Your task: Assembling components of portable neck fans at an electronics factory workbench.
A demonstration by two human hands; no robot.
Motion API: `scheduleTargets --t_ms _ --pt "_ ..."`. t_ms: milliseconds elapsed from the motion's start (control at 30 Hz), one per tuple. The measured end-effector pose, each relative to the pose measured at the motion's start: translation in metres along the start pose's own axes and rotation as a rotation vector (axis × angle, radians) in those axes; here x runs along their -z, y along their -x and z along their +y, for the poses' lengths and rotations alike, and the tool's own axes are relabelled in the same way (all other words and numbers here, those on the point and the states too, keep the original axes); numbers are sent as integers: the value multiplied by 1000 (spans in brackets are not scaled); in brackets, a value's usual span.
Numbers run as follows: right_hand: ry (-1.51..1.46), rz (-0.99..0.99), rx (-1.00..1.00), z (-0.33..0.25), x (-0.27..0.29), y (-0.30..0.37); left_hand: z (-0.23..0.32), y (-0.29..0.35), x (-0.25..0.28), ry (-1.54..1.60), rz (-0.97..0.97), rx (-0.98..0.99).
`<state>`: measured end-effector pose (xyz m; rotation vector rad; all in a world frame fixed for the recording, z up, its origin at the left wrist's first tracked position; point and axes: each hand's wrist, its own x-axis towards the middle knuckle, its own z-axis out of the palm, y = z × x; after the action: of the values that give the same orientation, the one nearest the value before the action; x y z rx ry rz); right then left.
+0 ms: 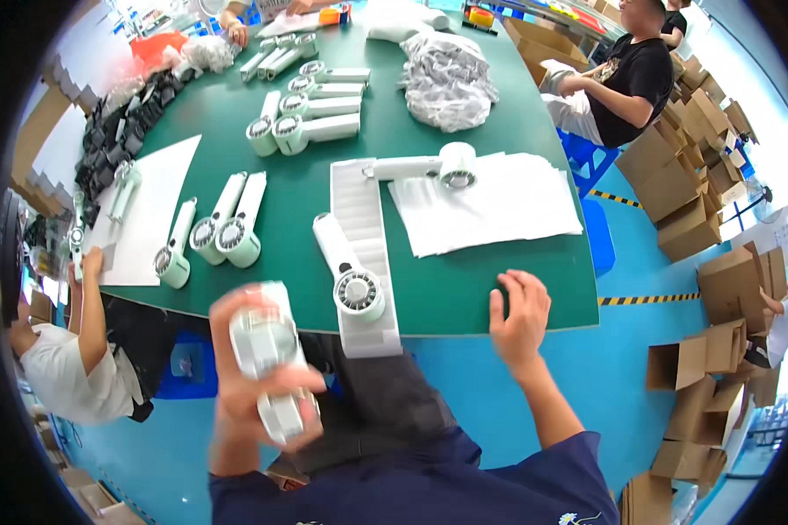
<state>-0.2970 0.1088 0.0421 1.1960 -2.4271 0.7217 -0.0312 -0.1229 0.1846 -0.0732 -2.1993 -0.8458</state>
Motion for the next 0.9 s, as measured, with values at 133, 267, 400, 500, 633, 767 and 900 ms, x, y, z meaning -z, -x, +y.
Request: scheduleTargets --t_ms 133,267,400,500,633,767,900 --pt "3 54 10 0 -2 0 -67 -104 -3 -394 -265 -17" --pt "-53 43 5 -9 -5 0 -180 -172 -14 -501 -363 147" --pt "-44 8 -13 -6 0 1 -254 -214 -9 -712 -285 178" --pt "-28 -8 -40 -6 3 0 -304 -248 33 -888 -190 274" --pt "-37 -44 -31 -8 -4 -3 -393 -252 122 -986 21 804" --pt "15 -73 -70 -1 -5 4 -471 -226 150 -878 72 1030" --pt "122 -8 -130 -4 3 13 -536 -227 133 -879 -227 1001"
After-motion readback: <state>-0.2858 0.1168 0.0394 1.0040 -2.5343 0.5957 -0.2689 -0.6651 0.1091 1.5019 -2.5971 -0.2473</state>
